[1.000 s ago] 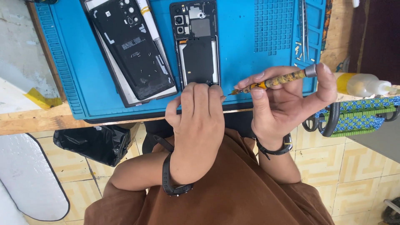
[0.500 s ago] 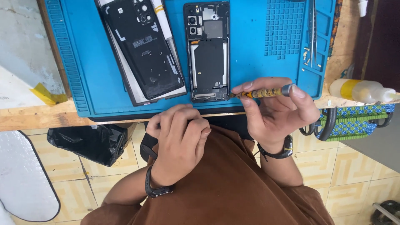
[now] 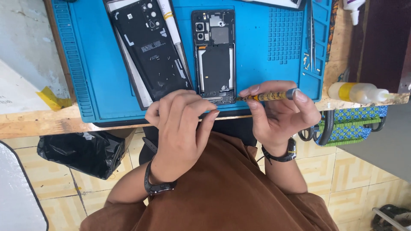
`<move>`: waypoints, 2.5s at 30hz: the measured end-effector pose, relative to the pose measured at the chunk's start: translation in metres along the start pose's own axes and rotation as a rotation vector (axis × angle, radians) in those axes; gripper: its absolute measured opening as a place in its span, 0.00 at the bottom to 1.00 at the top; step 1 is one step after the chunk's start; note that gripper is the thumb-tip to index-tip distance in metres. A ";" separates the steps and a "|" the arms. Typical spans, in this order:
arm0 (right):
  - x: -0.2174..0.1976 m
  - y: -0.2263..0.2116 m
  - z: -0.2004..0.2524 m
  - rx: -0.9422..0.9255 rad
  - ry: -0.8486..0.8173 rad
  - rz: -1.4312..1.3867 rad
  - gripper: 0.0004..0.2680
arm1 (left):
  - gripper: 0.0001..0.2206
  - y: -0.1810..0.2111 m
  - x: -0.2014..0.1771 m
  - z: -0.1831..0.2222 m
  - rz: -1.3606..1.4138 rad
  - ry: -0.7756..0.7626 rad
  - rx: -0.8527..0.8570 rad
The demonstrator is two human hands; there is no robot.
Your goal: Using a precision screwdriver to remove or install screws on the internal components of a disassembled smartphone on a repair bench.
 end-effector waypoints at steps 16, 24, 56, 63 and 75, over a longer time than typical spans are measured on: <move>-0.018 0.011 0.004 -0.131 -0.207 0.039 0.23 | 0.25 0.003 -0.005 -0.034 0.472 -0.511 0.128; -0.010 0.009 -0.003 -0.107 0.077 0.093 0.11 | 0.11 0.016 0.006 -0.041 0.595 -0.369 0.061; -0.006 0.018 0.001 -0.241 0.084 0.036 0.13 | 0.31 0.022 0.025 0.030 0.431 -0.207 -0.187; -0.008 0.008 0.002 -0.116 -0.128 -0.049 0.24 | 0.19 0.014 0.009 0.028 0.295 -0.002 -0.131; -0.006 0.009 -0.004 -0.032 -0.129 -0.368 0.23 | 0.11 0.022 0.010 -0.004 -0.168 -0.044 -0.054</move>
Point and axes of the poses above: each hand's wrist, its own z-axis away from the middle knuckle, its own x-axis out of the palm, y = z × x, the point moved 1 cm from there along -z, towards the middle knuckle, and after that the axes turned 9 degrees about y, right-handed, at the moved point
